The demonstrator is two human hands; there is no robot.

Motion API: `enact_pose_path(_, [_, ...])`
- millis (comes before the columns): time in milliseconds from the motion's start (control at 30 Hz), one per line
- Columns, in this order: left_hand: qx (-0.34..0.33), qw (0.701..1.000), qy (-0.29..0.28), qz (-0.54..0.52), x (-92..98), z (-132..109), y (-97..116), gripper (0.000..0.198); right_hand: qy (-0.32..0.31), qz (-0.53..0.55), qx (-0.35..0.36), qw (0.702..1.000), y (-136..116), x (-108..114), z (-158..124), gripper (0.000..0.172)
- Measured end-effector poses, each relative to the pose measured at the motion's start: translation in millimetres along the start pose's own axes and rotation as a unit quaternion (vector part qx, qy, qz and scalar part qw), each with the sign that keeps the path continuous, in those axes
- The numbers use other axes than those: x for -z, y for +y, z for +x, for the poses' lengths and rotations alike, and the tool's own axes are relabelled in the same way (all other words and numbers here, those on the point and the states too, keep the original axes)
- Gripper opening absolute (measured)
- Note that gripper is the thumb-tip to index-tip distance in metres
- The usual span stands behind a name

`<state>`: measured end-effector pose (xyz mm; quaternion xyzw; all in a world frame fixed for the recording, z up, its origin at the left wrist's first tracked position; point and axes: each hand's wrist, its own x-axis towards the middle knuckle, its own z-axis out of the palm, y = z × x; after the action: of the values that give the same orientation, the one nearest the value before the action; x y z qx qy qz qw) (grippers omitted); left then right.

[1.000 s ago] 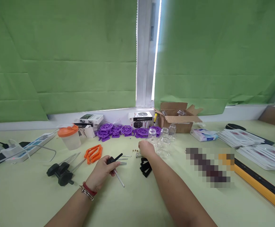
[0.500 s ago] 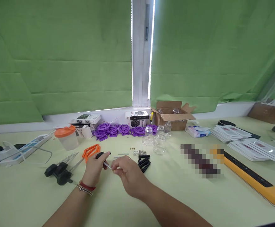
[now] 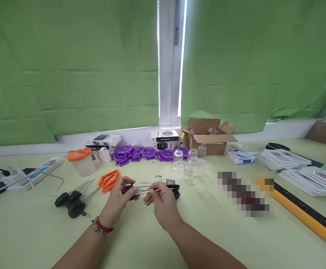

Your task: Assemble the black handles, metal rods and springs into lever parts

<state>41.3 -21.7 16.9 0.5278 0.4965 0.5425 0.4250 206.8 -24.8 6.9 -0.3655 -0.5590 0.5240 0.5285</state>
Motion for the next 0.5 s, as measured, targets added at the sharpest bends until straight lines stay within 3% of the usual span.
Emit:
enact_pose_path(100, [-0.056,0.995,-0.063,0.053,4.3,-2.3,2.8,0.063,0.024,0.121,-0.073,0.990,2.8,3.7,6.7,0.020])
enact_pose_path(233, [-0.080,0.987,-0.087,0.114,7.8,-3.2,5.1,0.045,0.018,0.191,-0.094,0.977,3.6,7.5,11.1,0.026])
enact_pose_path(500, [0.057,0.991,-0.064,0.107,17.7,7.1,3.5,0.044,0.034,0.176,-0.091,0.980,17.9,19.5,21.9,0.023])
